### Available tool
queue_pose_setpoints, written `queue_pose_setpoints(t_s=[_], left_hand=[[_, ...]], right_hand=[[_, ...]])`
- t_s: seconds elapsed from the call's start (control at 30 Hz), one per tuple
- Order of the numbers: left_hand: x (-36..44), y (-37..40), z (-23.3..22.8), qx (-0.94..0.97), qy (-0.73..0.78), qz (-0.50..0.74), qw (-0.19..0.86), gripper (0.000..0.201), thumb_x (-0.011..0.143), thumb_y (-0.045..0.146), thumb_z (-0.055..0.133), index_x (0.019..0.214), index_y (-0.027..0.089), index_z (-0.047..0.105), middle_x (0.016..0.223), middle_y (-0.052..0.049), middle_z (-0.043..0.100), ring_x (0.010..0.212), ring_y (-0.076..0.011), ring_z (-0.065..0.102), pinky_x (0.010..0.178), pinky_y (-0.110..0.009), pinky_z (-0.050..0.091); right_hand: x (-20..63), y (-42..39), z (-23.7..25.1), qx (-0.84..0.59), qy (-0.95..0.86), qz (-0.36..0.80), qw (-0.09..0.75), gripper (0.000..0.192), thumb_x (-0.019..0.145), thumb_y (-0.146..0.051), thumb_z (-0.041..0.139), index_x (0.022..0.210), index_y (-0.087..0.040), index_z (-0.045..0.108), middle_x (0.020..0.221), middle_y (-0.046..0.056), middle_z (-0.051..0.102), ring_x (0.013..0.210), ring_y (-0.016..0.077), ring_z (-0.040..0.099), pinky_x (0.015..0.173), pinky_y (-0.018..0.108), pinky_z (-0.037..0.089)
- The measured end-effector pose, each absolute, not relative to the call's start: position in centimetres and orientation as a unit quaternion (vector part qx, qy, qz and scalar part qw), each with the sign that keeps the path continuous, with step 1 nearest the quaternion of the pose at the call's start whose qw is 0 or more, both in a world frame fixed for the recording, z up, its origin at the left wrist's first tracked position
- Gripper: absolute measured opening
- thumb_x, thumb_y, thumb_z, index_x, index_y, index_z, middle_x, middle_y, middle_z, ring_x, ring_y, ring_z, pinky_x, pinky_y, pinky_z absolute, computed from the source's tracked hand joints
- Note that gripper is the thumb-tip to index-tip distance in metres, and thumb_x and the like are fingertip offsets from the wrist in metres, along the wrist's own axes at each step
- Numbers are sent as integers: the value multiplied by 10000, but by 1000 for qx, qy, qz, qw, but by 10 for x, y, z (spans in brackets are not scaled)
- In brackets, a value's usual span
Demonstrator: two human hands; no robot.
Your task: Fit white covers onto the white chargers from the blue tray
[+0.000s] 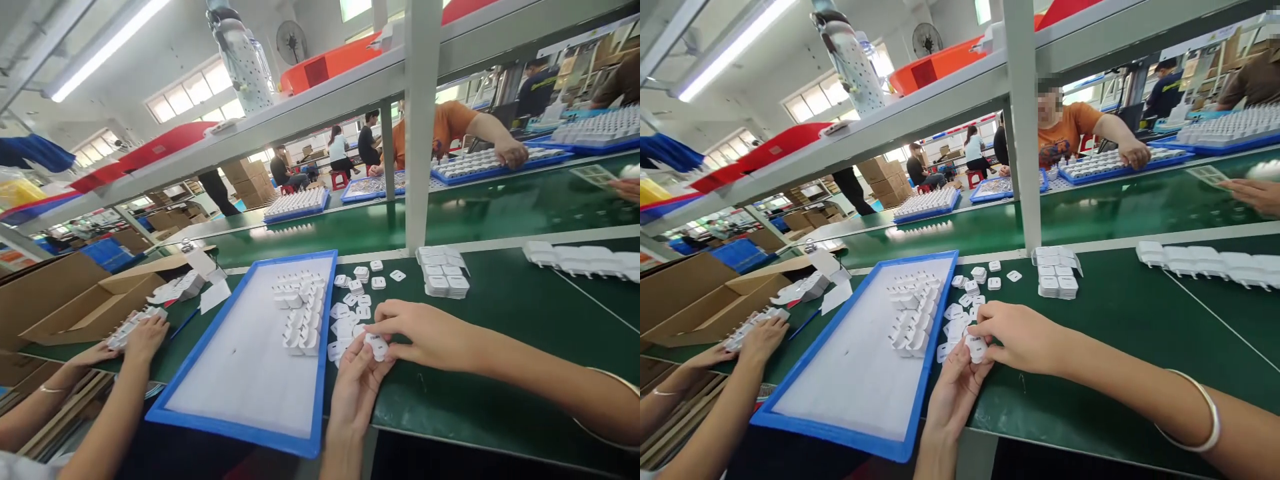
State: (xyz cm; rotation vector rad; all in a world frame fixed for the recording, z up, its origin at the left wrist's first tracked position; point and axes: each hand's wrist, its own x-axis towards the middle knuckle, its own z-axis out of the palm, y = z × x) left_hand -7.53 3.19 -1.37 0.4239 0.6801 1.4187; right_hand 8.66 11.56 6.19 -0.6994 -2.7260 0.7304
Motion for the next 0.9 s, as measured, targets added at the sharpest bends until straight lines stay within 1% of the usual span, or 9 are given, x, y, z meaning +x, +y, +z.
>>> queue_pose_setpoints(t_s=[0.1, 0.2, 0.3, 0.4, 0.5, 0.63, 0.73, 0.83, 0.9], left_hand=[[-76, 33, -14, 181, 310, 632, 686, 300, 829, 203, 801, 1115, 125, 756, 1057, -100, 772, 875, -144, 744, 841, -239, 618], [-76, 33, -14, 171, 311, 635, 686, 321, 802, 205, 826, 1106, 127, 759, 1063, -100, 777, 923, -165, 755, 843, -230, 617], [-76, 32, -14, 169, 306, 634, 689, 322, 790, 230, 840, 1083, 120, 763, 1066, -110, 782, 971, -185, 756, 865, -245, 619], [-76, 31, -14, 174, 296, 628, 698, 328, 788, 278, 845, 1062, 116, 767, 1039, -115, 790, 923, -181, 762, 836, -255, 629], [-76, 31, -15, 178, 288, 628, 701, 340, 779, 296, 852, 1056, 119, 767, 999, -105, 795, 895, -180, 763, 814, -258, 631], [-73, 31, -14, 178, 284, 631, 700, 332, 793, 278, 839, 1076, 122, 762, 1024, -107, 793, 930, -193, 762, 839, -262, 617], [-71, 31, -13, 184, 284, 631, 698, 354, 801, 303, 831, 1095, 120, 761, 1052, -109, 791, 973, -207, 760, 892, -271, 601], [-70, 32, -13, 188, 282, 626, 702, 374, 800, 333, 831, 1098, 118, 764, 1045, -103, 794, 978, -200, 761, 914, -256, 587], [-70, 31, -14, 190, 279, 626, 703, 372, 797, 337, 832, 1092, 120, 765, 1020, -95, 796, 958, -197, 764, 876, -239, 590]], right_hand=[[85, 117, 64, -244, -925, 267, 114, 349, 869, -200, 637, 1201, -201, 743, 1054, 83, 660, 932, 220, 634, 779, 328, 482], [84, 120, 62, -236, -923, 274, 128, 316, 864, -210, 659, 1163, -201, 762, 1022, 70, 643, 865, 192, 626, 752, 318, 471], [85, 124, 59, -210, -929, 275, 135, 308, 870, -225, 682, 1166, -223, 767, 1008, 64, 624, 861, 181, 621, 766, 314, 475], [87, 126, 57, -177, -941, 252, 142, 330, 882, -253, 699, 1205, -220, 759, 1030, 80, 630, 886, 190, 619, 784, 317, 484], [87, 126, 55, -162, -951, 211, 158, 323, 895, -274, 696, 1206, -219, 760, 1036, 90, 641, 880, 195, 620, 769, 319, 487], [86, 127, 54, -138, -953, 190, 189, 298, 910, -276, 678, 1171, -157, 758, 1019, 106, 641, 819, 174, 612, 743, 305, 494], [87, 128, 55, -130, -958, 173, 189, 283, 932, -262, 642, 1151, -114, 745, 1002, 120, 645, 820, 181, 603, 743, 311, 495], [88, 127, 58, -133, -959, 170, 186, 270, 939, -267, 631, 1133, -108, 733, 981, 116, 651, 831, 189, 597, 748, 314, 494], [88, 124, 58, -141, -957, 171, 190, 266, 941, -277, 634, 1129, -115, 731, 966, 106, 651, 835, 188, 593, 746, 310, 489]])
